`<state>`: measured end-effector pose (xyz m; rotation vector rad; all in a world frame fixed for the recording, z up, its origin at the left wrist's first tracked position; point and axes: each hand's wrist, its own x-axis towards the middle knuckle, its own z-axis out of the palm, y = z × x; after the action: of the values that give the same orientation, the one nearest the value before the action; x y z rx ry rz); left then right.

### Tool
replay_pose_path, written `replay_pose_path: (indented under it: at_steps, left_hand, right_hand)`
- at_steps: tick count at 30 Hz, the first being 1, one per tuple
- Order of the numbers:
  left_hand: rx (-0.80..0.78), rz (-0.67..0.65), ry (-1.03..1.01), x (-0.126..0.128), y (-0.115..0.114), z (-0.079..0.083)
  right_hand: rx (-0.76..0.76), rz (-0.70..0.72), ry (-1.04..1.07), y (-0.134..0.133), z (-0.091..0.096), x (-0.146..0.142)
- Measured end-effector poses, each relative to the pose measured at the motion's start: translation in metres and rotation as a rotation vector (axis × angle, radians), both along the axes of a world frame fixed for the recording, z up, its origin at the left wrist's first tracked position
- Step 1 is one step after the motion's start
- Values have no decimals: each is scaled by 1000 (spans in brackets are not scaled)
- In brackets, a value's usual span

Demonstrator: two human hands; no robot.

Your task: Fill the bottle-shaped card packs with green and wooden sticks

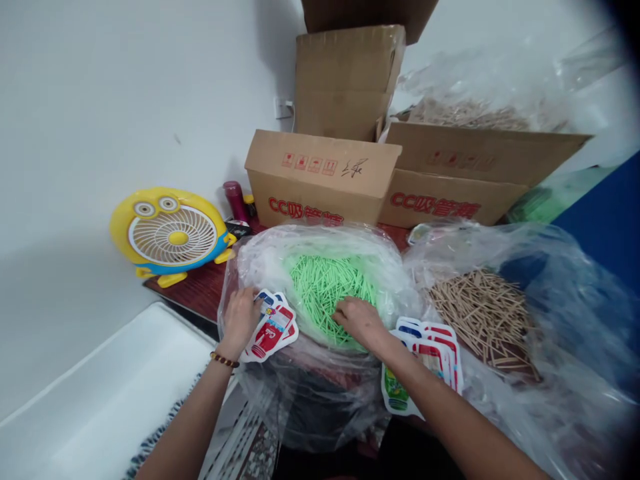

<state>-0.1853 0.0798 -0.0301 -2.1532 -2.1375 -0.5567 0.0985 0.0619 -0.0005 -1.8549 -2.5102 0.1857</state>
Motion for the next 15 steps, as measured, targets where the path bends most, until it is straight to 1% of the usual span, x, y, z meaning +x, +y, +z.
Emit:
replay_pose_path:
  at_steps: [2,4,6,9,12,15]
  left_hand:
    - [12,-15,-8,0,0,9]
    - [52,-15,-50,1,-5,21]
    - [106,-19,-149,4,-14,34]
    - [144,-9,-363,9,-33,50]
    - [151,12,-620,14,-52,55]
    - [101,35,-916,22,-68,50]
  right_hand:
    - [12,2,26,3,-3,-13]
    - [16,-24,40,7,-8,-28]
    - [16,-60,40,10,-14,-41]
    - [27,-91,44,13,-22,-54]
    - [32,-113,44,12,-28,-58]
    - [4,-138,45,11,-32,-57]
